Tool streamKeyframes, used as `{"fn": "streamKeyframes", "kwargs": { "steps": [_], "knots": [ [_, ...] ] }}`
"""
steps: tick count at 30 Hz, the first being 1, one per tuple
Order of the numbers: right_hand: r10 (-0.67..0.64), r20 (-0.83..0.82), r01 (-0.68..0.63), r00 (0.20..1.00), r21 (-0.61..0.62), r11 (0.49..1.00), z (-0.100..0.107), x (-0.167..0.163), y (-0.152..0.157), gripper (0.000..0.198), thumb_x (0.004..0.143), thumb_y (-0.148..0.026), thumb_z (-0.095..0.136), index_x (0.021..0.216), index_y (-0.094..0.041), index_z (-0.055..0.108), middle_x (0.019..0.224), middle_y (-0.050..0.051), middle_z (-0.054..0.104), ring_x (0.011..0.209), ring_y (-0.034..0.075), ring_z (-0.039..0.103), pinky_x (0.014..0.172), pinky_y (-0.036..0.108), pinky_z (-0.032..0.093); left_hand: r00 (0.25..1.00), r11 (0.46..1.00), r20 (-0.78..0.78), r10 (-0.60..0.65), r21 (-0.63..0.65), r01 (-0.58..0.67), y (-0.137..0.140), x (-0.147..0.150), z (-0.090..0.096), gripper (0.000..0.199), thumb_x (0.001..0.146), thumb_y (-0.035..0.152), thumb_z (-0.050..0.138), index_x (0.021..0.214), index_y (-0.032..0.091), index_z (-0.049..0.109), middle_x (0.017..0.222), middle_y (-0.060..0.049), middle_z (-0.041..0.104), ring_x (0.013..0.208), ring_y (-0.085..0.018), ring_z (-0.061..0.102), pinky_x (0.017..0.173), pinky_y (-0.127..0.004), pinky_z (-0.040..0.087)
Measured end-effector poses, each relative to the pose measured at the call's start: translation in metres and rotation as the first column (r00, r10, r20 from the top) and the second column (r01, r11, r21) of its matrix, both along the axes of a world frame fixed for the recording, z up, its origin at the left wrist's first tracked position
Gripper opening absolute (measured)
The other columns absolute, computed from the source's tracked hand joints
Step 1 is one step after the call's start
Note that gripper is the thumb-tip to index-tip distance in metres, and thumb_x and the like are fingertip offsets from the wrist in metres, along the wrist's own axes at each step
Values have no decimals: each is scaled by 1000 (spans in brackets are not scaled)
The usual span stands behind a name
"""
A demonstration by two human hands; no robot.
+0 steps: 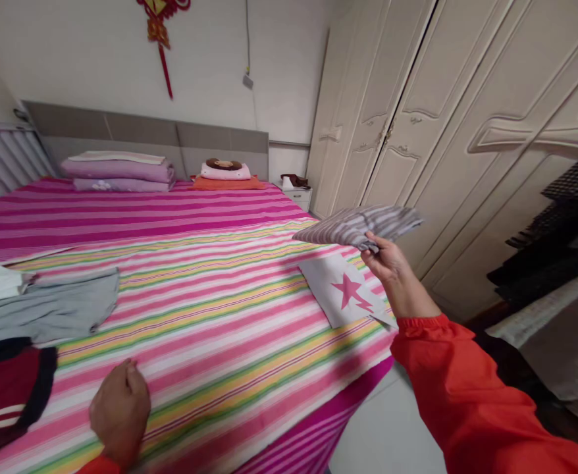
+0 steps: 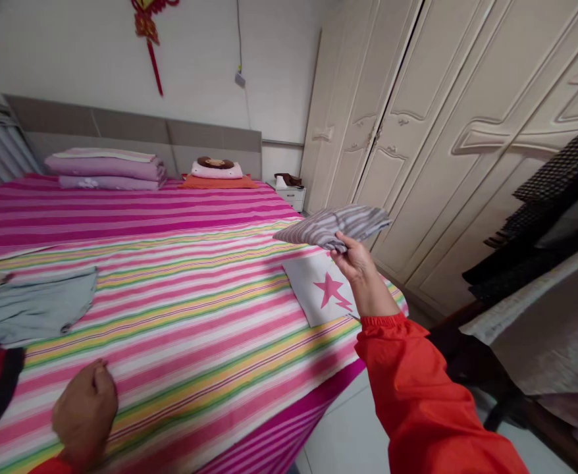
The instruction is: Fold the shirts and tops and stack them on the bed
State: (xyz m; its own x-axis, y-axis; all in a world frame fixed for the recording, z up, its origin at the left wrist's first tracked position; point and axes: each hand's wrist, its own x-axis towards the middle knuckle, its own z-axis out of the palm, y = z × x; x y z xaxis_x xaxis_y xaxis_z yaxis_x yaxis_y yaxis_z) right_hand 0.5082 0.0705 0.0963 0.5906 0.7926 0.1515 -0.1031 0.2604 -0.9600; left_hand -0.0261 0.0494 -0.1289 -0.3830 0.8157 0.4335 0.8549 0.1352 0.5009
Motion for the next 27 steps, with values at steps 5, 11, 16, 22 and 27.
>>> {"fn": "streamKeyframes", "kwargs": {
  "steps": [5,11,16,22,27],
  "knots": [
    [-48,-321,-32,946,-239,970,-94,1,-20,17,85,-7,57,76,-21,56,60,-4,65,51,11,61,48,21,56,999,999,-30,15,-51,-16,-3,2,6,43,95,34,31,114,14,65,113,-17,69,103,-31,64,85,-41,48],
    [-144,-442,-40,885,-382,923,-187,-4,-41,21,84,-4,56,76,-22,52,54,-6,62,46,13,61,51,27,60,999,999,-44,7,-41,-9,-4,3,7,43,96,34,31,114,14,64,114,-17,69,105,-31,64,88,-42,48],
    [-157,-459,-11,874,-342,939,-200,8,-34,16,80,-11,65,84,-23,55,60,-5,66,54,14,65,55,29,61,999,999,-38,8,-39,-9,-4,3,7,44,96,34,31,115,13,64,115,-18,69,107,-33,63,90,-43,48],
    [-200,-458,79,866,-269,960,-223,-4,-53,21,80,-20,68,96,-28,58,64,-9,68,57,13,66,58,27,60,999,999,-39,11,-50,-13,-3,4,7,43,96,34,31,116,14,63,116,-17,69,109,-31,63,92,-43,48],
    [-230,-492,112,840,-258,960,-230,-12,-63,21,79,-21,69,97,-26,60,61,-9,66,58,13,66,60,28,60,1000,999,-28,10,-45,-11,-4,5,8,43,96,35,31,116,14,64,117,-16,68,111,-30,62,93,-43,47]
  ]
}}
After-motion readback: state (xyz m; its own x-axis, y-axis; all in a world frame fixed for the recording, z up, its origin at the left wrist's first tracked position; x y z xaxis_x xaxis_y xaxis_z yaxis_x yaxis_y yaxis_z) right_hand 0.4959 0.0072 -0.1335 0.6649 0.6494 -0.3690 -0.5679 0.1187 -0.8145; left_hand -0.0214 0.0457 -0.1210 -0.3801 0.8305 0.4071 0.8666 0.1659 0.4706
